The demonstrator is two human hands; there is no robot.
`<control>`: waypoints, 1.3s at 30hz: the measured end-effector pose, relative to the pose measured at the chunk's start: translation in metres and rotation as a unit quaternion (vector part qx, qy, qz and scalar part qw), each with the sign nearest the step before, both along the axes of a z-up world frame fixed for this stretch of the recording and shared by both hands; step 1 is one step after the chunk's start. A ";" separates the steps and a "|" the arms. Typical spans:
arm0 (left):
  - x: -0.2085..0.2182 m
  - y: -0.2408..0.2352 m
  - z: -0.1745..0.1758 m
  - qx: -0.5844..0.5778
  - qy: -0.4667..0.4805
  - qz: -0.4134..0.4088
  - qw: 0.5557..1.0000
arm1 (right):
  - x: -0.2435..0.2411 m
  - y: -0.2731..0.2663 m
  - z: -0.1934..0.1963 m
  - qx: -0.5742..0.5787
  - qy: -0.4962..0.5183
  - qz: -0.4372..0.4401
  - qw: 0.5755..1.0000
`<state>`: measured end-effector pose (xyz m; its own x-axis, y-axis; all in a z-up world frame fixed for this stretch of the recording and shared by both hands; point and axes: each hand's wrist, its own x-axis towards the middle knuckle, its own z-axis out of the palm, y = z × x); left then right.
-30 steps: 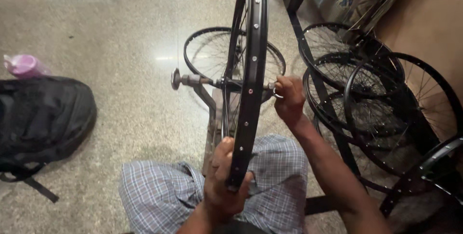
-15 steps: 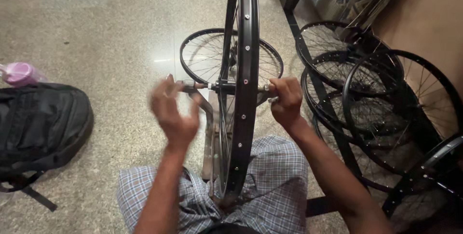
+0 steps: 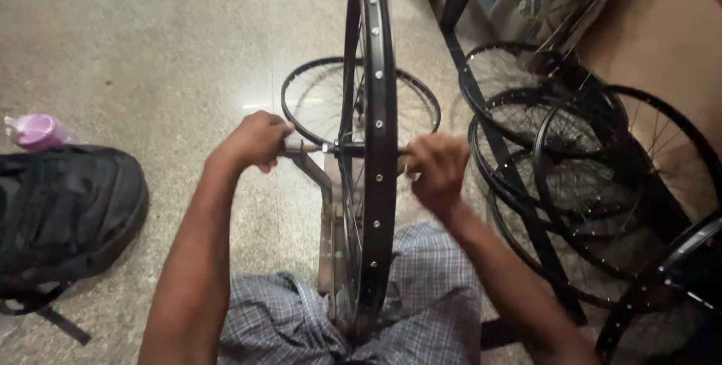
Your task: The person sits on the floor and works on a bicycle wheel mounted on a truing stand. They use a tool to adjust the spokes and rotate the wheel to check alignment. The person removes the wheel from the stand, places it on the floor, and then picks up another wheel to mount on the stand for further adjustment.
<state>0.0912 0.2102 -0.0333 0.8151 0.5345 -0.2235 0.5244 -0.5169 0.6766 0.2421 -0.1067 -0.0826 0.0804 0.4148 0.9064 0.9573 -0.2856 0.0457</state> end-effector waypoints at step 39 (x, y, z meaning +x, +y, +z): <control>-0.087 -0.052 -0.045 0.124 -0.409 0.059 0.902 | -0.081 0.069 -0.086 0.188 0.457 0.363 0.790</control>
<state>0.0040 0.1586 -0.0782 0.5864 0.5798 0.5657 -0.0364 -0.6787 0.7335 0.1612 -0.0376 -0.1683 0.6373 0.3676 0.6772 0.4583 0.5257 -0.7167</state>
